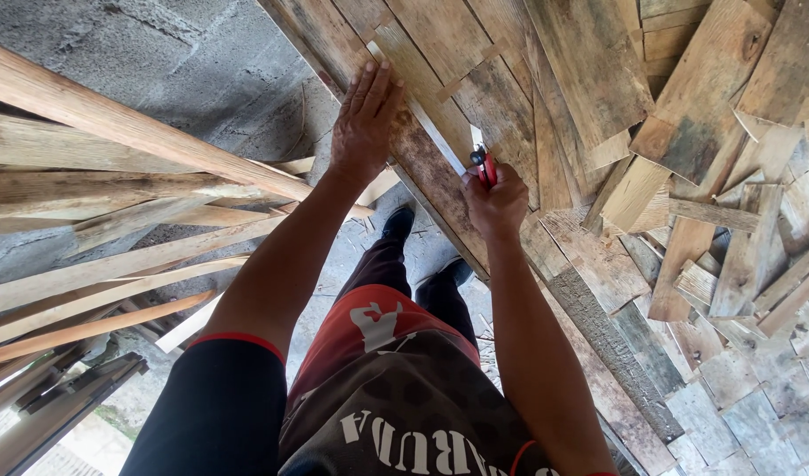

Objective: The person is cutting and fitting pieces of wood veneer to create a pattern.

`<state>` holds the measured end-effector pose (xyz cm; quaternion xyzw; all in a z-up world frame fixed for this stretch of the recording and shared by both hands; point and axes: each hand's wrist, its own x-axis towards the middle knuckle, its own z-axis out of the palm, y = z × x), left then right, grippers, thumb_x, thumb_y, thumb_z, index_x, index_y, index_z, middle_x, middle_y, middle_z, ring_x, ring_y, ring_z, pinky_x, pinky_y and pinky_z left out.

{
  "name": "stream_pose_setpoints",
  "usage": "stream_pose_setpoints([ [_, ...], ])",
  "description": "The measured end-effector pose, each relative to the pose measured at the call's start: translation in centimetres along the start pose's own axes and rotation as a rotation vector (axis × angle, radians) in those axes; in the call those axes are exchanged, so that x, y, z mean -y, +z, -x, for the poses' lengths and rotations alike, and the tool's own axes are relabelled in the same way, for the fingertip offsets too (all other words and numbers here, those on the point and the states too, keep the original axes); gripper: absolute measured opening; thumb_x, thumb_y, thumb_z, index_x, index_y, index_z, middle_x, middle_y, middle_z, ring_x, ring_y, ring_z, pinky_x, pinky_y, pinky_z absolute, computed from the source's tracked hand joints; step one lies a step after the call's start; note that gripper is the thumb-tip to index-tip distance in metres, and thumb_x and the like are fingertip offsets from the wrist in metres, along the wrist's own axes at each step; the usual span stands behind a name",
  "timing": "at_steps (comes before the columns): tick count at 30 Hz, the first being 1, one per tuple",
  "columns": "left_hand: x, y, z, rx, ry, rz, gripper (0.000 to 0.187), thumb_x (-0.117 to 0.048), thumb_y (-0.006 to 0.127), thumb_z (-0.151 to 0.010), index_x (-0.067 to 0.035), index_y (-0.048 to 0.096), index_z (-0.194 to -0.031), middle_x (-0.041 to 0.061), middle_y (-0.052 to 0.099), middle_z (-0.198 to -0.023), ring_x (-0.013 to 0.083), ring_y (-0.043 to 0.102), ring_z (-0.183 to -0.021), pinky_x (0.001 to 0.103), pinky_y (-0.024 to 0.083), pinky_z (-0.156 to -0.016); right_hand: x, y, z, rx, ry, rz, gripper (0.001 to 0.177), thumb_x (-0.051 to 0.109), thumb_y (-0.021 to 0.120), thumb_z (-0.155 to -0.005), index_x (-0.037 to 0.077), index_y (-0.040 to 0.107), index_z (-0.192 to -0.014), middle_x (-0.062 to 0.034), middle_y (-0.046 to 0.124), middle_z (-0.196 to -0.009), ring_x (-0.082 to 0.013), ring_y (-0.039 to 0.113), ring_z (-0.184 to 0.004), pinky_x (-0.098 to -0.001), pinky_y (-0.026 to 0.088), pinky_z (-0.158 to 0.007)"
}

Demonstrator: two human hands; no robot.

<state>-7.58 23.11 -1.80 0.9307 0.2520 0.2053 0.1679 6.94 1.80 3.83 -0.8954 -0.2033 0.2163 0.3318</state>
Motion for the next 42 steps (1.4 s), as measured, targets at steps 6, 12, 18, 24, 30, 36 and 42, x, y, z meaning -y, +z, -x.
stream_pose_setpoints([
  [6, -0.5, -1.0, -0.2, 0.025, -0.007, 0.019, 0.055, 0.003, 0.063, -0.098, -0.008, 0.058, -0.152, 0.014, 0.034, -0.168, 0.0294, 0.027, -0.158, 0.044, 0.021, -0.132, 0.7, -0.6, 0.1, 0.046, 0.029, 0.011, 0.014, 0.015, 0.083, -0.084, 0.010, 0.075, -0.095, -0.0027, 0.075, -0.080, -0.0126, 0.069, -0.065, -0.0319, 0.058, -0.062],
  [12, -0.1, -0.6, 0.1, -0.018, 0.019, -0.002, 0.052, 0.001, 0.065, -0.101, -0.009, 0.057, -0.151, 0.013, 0.035, -0.169, 0.0286, 0.027, -0.159, 0.044, 0.021, -0.134, 0.8, -0.6, -0.1, 0.042, 0.040, 0.012, 0.014, 0.015, 0.084, -0.083, 0.010, 0.076, -0.093, -0.0037, 0.075, -0.081, -0.0144, 0.067, -0.066, -0.0326, 0.056, -0.062],
  [18, -0.2, -0.7, 0.1, 0.012, 0.004, -0.008, 0.053, 0.001, 0.064, -0.100, -0.006, 0.057, -0.152, 0.015, 0.035, -0.168, 0.0300, 0.028, -0.158, 0.045, 0.022, -0.132, 1.0, 0.0, -0.4, 0.030, 0.115, 0.032, 0.017, 0.018, 0.085, -0.082, 0.011, 0.076, -0.094, -0.0025, 0.076, -0.082, -0.0139, 0.069, -0.067, -0.0323, 0.057, -0.064],
  [24, -0.1, -0.5, -0.1, 0.017, 0.004, -0.028, 0.055, 0.002, 0.063, -0.100, -0.008, 0.055, -0.153, 0.014, 0.035, -0.169, 0.0293, 0.028, -0.159, 0.045, 0.022, -0.132, 1.6, -0.2, -0.1, 0.012, 0.098, 0.076, 0.019, 0.021, 0.087, -0.082, 0.012, 0.077, -0.095, -0.0028, 0.076, -0.083, -0.0141, 0.069, -0.067, -0.0327, 0.057, -0.065],
  [30, -0.2, -0.4, -0.3, 0.057, -0.017, 0.007, 0.057, 0.000, 0.063, -0.098, -0.007, 0.053, -0.154, 0.015, 0.034, -0.168, 0.0303, 0.026, -0.157, 0.045, 0.020, -0.131, 0.7, 0.3, 0.0, -0.015, 0.075, 0.066, 0.021, 0.022, 0.089, -0.081, 0.012, 0.077, -0.095, -0.0029, 0.076, -0.083, -0.0140, 0.069, -0.067, -0.0335, 0.058, -0.064],
  [36, 0.0, -0.2, -0.1, 0.038, 0.003, -0.057, 0.056, 0.002, 0.060, -0.102, -0.006, 0.051, -0.157, 0.013, 0.032, -0.170, 0.0281, 0.023, -0.160, 0.043, 0.017, -0.133, 0.1, 0.3, -0.2, -0.009, 0.045, 0.058, 0.019, 0.021, 0.087, -0.082, 0.012, 0.076, -0.096, -0.0027, 0.077, -0.084, -0.0132, 0.070, -0.067, -0.0334, 0.059, -0.063],
  [42, -0.4, -0.8, -0.3, 0.050, -0.032, -0.010, 0.055, 0.002, 0.058, -0.102, -0.007, 0.051, -0.156, 0.013, 0.032, -0.170, 0.0273, 0.024, -0.159, 0.043, 0.018, -0.133, 0.4, 0.3, -0.1, -0.015, 0.047, 0.076, 0.018, 0.020, 0.087, -0.081, 0.012, 0.077, -0.094, -0.0029, 0.078, -0.084, -0.0139, 0.071, -0.067, -0.0350, 0.059, -0.064],
])
